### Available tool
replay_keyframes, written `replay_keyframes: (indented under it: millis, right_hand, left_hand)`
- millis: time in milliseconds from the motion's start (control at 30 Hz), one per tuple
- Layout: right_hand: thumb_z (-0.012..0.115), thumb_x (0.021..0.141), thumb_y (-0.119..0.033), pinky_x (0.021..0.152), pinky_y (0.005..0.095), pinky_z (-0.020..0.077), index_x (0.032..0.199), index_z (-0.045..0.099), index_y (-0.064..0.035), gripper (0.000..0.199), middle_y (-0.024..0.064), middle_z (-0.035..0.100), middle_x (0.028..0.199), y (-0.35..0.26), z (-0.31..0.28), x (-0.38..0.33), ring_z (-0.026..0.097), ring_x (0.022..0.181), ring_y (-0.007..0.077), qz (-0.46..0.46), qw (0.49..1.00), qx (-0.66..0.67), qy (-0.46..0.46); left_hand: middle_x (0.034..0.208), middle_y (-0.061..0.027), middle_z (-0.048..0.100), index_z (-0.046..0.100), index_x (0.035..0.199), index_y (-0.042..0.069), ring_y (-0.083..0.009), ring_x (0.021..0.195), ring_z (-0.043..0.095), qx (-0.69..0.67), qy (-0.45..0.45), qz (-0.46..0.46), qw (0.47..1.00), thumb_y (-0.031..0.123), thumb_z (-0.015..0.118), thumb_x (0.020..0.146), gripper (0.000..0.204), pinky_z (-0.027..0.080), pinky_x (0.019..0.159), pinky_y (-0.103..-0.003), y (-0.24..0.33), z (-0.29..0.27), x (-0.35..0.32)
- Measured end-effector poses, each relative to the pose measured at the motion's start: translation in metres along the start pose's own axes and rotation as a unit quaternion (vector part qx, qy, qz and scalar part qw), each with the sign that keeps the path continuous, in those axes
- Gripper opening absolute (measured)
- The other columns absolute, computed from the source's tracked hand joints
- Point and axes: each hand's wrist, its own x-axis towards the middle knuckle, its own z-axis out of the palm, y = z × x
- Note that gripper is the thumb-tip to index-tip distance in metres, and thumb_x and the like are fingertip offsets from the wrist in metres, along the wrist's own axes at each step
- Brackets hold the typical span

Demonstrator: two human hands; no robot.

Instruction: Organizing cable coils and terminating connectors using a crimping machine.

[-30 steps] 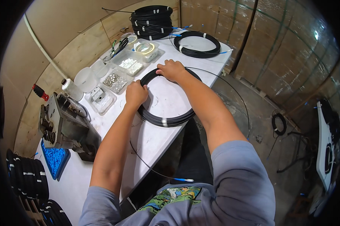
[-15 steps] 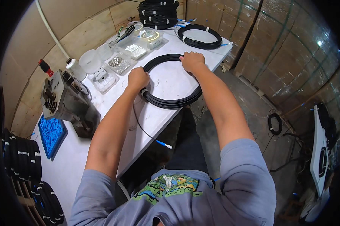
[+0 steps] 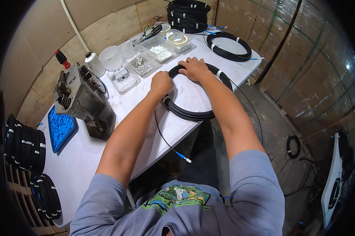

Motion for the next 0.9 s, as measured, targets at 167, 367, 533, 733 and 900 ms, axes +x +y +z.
replay_keyframes:
  millis: [167,367,533,733,900]
  right_hand:
    - [0.055,0.097,-0.055,0.098,0.0532,0.0456,0.128,0.061,-0.0262,0.043,0.008,0.062,0.125,0.004,-0.008,0.005,0.056,0.123,0.0302,0.051,0.998,-0.033,-0.012]
    - [0.054,0.099,-0.052,0.094,0.0469,0.0519,0.125,0.064,-0.0168,0.044,0.015,0.068,0.119,0.034,-0.027,-0.018,0.065,0.114,0.0333,0.155,0.987,-0.04,-0.025]
    - [0.053,0.102,-0.046,0.089,0.043,0.0551,0.117,0.071,-0.0097,0.043,0.0129,0.072,0.116,0.041,-0.036,-0.035,0.069,0.109,0.0302,0.24,0.965,-0.08,-0.061]
    - [0.053,0.101,-0.041,0.095,0.0444,0.0528,0.123,0.067,-0.0071,0.043,0.0133,0.069,0.123,0.035,-0.03,-0.036,0.066,0.116,0.031,0.28,0.952,-0.072,-0.096]
    - [0.054,0.1,-0.042,0.112,0.0533,0.0349,0.149,0.043,-0.0151,0.057,0.0157,0.048,0.147,0.018,-0.018,-0.022,0.045,0.137,0.0329,0.131,0.99,-0.01,-0.049]
  left_hand:
    - [0.104,-0.0252,0.07,0.073,0.099,-0.002,-0.0395,0.098,0.069,-0.021,-0.003,-0.014,1.0,0.015,0.067,0.082,0.025,0.055,0.089,-0.046,-0.005,0.0,0.003]
    - [0.104,-0.0251,0.071,0.072,0.1,-0.004,-0.0389,0.1,0.069,0.016,-0.032,-0.006,0.999,0.027,0.069,0.088,0.033,0.055,0.09,-0.046,-0.009,-0.009,0.008]
    - [0.102,-0.0245,0.072,0.073,0.098,-0.004,-0.0388,0.098,0.07,0.002,-0.047,-0.018,0.999,0.033,0.067,0.09,0.038,0.055,0.089,-0.045,-0.007,-0.013,0.009]
    - [0.101,-0.0245,0.072,0.074,0.098,-0.004,-0.0388,0.097,0.07,-0.015,-0.054,-0.01,0.998,0.031,0.069,0.089,0.036,0.055,0.088,-0.046,-0.007,-0.011,0.012]
    - [0.1,-0.0246,0.072,0.074,0.098,-0.004,-0.0397,0.097,0.07,-0.016,-0.05,-0.004,0.999,0.029,0.069,0.088,0.034,0.055,0.087,-0.046,-0.009,-0.011,0.013]
